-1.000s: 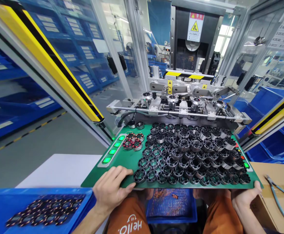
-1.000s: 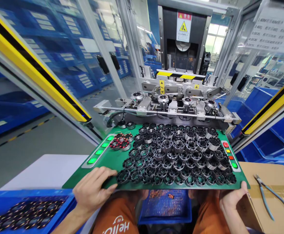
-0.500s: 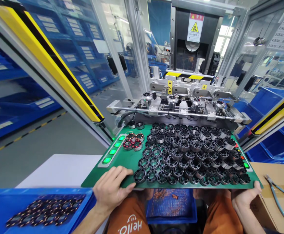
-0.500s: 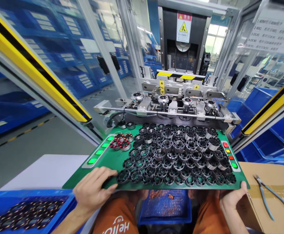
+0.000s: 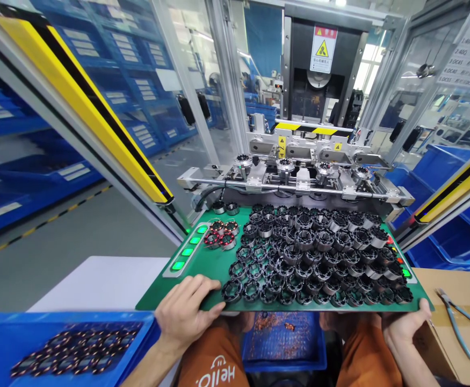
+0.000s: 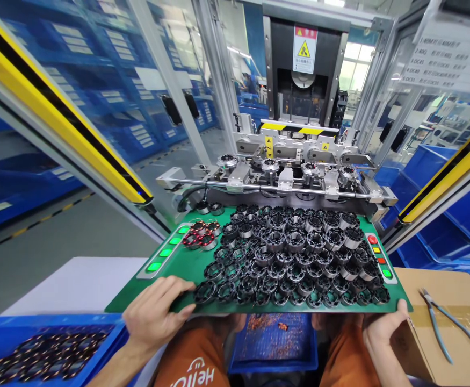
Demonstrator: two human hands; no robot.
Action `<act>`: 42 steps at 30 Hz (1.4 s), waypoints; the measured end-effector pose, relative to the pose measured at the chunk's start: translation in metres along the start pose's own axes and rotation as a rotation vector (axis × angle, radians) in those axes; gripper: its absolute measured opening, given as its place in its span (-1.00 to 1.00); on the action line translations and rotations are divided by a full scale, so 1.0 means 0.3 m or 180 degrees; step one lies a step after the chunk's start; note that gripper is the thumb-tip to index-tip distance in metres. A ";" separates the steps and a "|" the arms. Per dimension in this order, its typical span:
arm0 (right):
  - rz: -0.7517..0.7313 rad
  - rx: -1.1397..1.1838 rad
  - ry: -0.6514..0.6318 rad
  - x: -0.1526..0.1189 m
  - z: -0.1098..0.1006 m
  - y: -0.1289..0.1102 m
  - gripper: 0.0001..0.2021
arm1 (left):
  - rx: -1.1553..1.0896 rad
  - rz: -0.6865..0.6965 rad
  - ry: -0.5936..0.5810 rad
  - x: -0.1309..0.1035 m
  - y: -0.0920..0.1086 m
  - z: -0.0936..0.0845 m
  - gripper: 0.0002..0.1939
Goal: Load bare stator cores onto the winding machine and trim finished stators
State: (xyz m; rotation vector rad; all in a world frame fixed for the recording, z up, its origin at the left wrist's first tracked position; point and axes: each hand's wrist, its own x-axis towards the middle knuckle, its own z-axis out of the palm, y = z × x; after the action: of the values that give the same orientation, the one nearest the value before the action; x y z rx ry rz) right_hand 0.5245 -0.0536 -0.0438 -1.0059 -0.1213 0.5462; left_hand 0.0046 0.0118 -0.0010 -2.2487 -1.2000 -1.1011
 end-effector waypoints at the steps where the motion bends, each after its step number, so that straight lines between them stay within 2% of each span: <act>1: -0.0041 -0.0071 0.0105 -0.006 0.006 -0.002 -0.28 | -0.0006 -0.0010 0.0004 -0.001 -0.001 0.001 -0.42; 3: -0.0064 -0.0134 0.0228 -0.017 0.016 -0.007 -0.28 | -0.0012 -0.0017 0.0006 -0.002 -0.003 0.002 -0.42; 13: 0.0034 -0.0189 0.0287 -0.003 0.012 -0.010 -0.31 | 0.0005 -0.0033 -0.0026 -0.011 -0.006 0.004 -0.39; 28: -0.0128 -0.0087 0.0227 0.001 0.010 -0.004 -0.32 | 0.0050 0.0032 -0.0011 -0.004 -0.002 0.004 -0.42; 34: -0.0014 -0.0195 0.0260 0.003 0.004 -0.003 -0.32 | 0.0044 0.0045 -0.0005 0.001 -0.001 0.001 -0.43; 42: -0.0090 -0.0140 0.0252 0.000 0.005 -0.002 -0.30 | 0.0083 0.0085 0.0002 0.008 0.005 -0.001 -0.42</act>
State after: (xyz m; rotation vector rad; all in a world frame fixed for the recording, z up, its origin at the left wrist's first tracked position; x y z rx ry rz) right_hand 0.5241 -0.0527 -0.0426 -1.0657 -0.0775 0.4790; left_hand 0.0065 0.0120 0.0011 -2.2382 -1.1740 -1.0703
